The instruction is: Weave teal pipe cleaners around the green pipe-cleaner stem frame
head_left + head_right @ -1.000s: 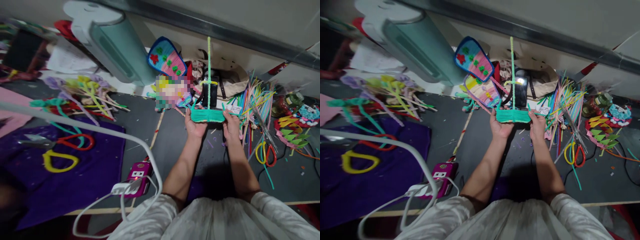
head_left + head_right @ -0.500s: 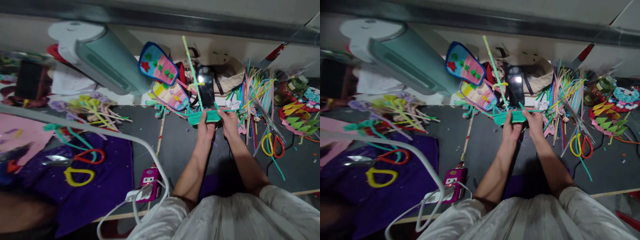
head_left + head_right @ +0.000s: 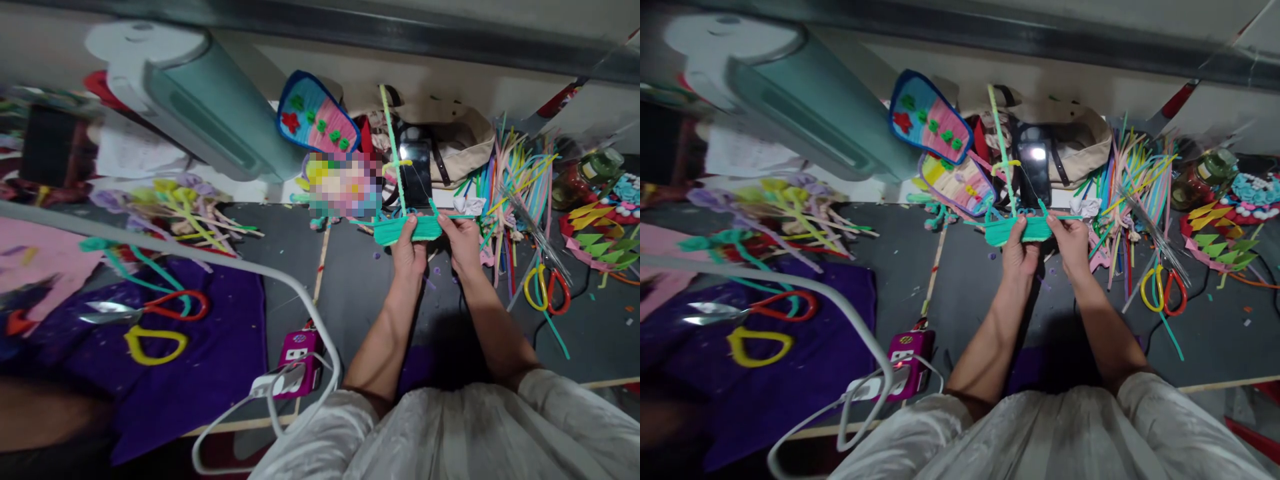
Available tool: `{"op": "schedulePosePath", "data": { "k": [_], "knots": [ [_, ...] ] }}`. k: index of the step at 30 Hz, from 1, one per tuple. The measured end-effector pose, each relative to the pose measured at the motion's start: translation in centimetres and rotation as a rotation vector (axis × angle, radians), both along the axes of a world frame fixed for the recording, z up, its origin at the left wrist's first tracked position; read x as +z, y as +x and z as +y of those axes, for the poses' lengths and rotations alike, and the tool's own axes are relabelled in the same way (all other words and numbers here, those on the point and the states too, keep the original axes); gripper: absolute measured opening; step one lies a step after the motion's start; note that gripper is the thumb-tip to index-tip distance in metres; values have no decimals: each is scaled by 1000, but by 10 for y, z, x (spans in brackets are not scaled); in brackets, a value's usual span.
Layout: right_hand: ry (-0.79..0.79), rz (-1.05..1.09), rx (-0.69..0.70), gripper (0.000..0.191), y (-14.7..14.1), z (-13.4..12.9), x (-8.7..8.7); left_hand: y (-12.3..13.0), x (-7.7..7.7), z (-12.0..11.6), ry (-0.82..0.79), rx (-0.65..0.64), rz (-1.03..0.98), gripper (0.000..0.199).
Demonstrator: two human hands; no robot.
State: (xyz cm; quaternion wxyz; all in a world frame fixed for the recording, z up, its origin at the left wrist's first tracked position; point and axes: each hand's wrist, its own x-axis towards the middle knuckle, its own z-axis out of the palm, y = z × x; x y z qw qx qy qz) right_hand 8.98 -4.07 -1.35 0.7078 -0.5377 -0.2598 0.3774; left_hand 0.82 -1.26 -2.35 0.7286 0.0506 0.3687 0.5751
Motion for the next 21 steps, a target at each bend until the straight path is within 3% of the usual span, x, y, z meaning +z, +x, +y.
{"op": "schedulePosePath", "data": {
  "k": [5,12,21],
  "knots": [
    [16,-21,-32,28,-2,0,1,-1,2,-2,61,-36,40,32],
    [18,-113,-80,26,-3,-2,2,1,5,-3,86,34,24,40],
    [0,-216,-79,27,0,-3,-2,3,-3,-3,71,20,23,46]
  ]
}}
